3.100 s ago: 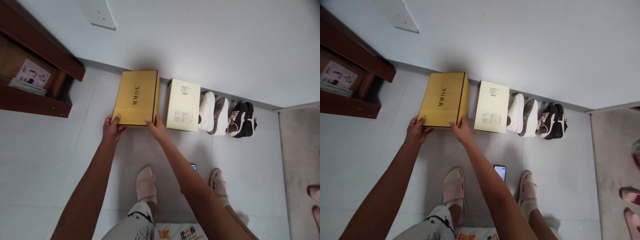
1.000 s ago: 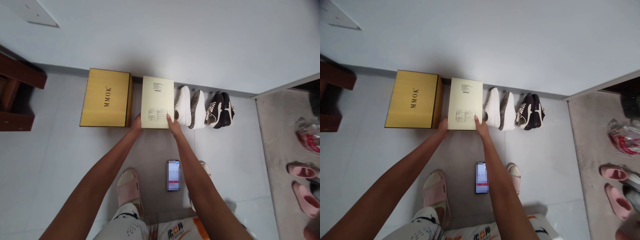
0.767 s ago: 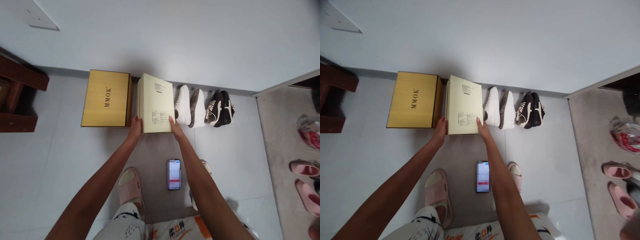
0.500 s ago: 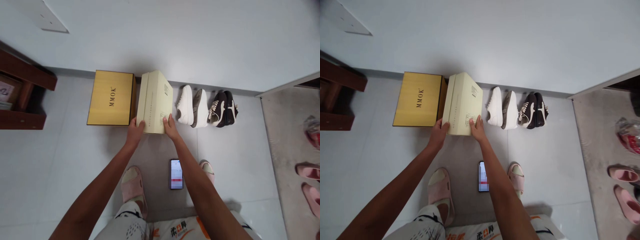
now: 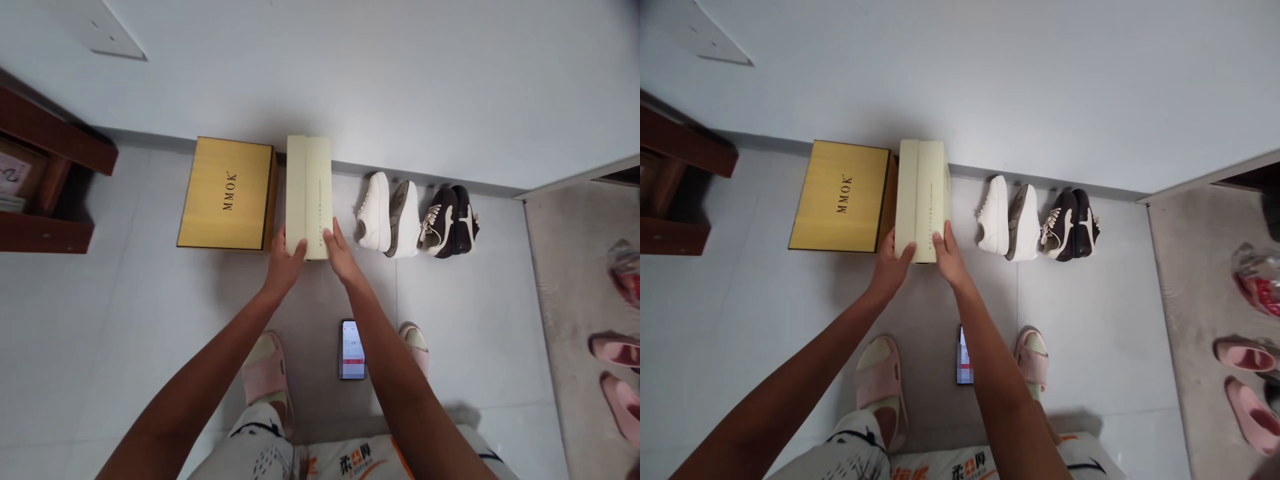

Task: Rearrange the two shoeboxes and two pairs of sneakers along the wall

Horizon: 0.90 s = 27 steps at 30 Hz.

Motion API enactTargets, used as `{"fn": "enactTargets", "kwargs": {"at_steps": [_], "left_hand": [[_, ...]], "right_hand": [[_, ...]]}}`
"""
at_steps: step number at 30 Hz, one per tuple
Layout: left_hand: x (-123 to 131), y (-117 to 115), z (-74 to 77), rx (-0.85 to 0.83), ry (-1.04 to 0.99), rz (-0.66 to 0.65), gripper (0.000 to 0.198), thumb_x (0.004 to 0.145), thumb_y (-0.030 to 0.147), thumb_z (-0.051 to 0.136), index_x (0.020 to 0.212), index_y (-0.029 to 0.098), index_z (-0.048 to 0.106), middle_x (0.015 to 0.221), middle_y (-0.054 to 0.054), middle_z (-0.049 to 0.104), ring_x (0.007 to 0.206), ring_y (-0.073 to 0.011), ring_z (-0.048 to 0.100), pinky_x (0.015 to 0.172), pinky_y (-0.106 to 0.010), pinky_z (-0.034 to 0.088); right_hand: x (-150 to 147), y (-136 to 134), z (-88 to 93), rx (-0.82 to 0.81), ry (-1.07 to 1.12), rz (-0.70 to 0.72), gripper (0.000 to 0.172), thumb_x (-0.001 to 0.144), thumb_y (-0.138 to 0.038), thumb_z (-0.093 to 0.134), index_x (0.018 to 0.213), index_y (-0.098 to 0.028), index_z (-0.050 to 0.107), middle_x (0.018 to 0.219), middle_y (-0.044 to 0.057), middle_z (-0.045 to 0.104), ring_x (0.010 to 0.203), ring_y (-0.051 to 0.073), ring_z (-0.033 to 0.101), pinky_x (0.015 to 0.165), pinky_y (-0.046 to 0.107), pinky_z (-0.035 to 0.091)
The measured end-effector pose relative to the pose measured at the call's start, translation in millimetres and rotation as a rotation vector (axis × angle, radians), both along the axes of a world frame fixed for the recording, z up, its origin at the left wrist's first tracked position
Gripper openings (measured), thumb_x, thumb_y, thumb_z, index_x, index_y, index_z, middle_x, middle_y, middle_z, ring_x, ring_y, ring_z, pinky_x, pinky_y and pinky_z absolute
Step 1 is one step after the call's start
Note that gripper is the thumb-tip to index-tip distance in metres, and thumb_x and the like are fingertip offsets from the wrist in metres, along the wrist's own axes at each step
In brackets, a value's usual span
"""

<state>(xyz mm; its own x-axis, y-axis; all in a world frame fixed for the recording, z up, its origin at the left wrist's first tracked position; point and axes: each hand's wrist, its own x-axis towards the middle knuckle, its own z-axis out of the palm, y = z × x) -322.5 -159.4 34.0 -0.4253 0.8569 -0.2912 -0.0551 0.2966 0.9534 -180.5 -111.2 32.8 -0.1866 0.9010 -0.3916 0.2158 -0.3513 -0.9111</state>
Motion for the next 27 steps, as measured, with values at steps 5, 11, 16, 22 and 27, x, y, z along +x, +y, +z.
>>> {"fn": "enactTargets", "kwargs": {"at_steps": [5, 11, 16, 22, 27], "left_hand": [[7.5, -0.2, -11.6, 0.069, -0.016, -0.081, 0.059, 0.090, 0.055, 0.068, 0.141, 0.026, 0.060, 0.152, -0.012, 0.057, 0.143, -0.0298, 0.051, 0.122, -0.045, 0.036], [-0.1, -4.3, -51.7, 0.007, -0.278, -0.060, 0.067, 0.099, 0.067, 0.037, 0.144, 0.023, 0.060, 0.154, -0.010, 0.057, 0.146, -0.0275, 0.049, 0.119, -0.044, 0.039], [-1.7, 0.6, -82.2, -0.286, -0.234, 0.009, 0.048, 0.098, 0.046, 0.052, 0.139, 0.023, 0.061, 0.150, -0.010, 0.059, 0.140, -0.0262, 0.053, 0.115, -0.045, 0.043], [3.0, 16.3, -95.2, -0.420, -0.521, 0.033, 0.040, 0.097, 0.044, 0.056, 0.125, 0.018, 0.066, 0.130, -0.016, 0.068, 0.113, -0.0248, 0.068, 0.094, -0.039, 0.056], [-6.0, 5.9, -81.9, -0.366, -0.560, 0.051, 0.039, 0.089, 0.044, 0.069, 0.120, 0.021, 0.068, 0.128, -0.014, 0.069, 0.116, -0.0258, 0.066, 0.092, -0.038, 0.058]], "right_hand": [[12.3, -0.9, -7.0, 0.018, 0.045, 0.013, 0.090, 0.094, -0.081, 0.039, 0.167, -0.031, 0.022, 0.172, -0.003, 0.027, 0.160, 0.023, 0.024, 0.133, 0.048, 0.018], [15.7, -1.5, -14.8, 0.042, 0.053, -0.001, 0.095, 0.092, -0.086, 0.035, 0.168, -0.031, 0.017, 0.173, -0.004, 0.022, 0.162, 0.023, 0.019, 0.134, 0.045, 0.013], [38.9, 6.3, -21.1, 0.124, -0.005, 0.008, 0.096, 0.093, -0.086, 0.031, 0.169, -0.029, 0.014, 0.174, -0.002, 0.020, 0.163, 0.022, 0.014, 0.134, 0.046, 0.012], [75.1, 14.7, -26.2, 0.268, -0.183, -0.064, 0.089, 0.098, -0.078, 0.029, 0.169, -0.026, 0.015, 0.175, 0.003, 0.020, 0.162, 0.023, 0.019, 0.133, 0.047, 0.017], [74.2, 12.2, -20.0, 0.221, -0.243, -0.084, 0.086, 0.097, -0.080, 0.029, 0.163, -0.024, 0.036, 0.169, 0.006, 0.034, 0.160, 0.027, 0.025, 0.132, 0.049, 0.020]]}}
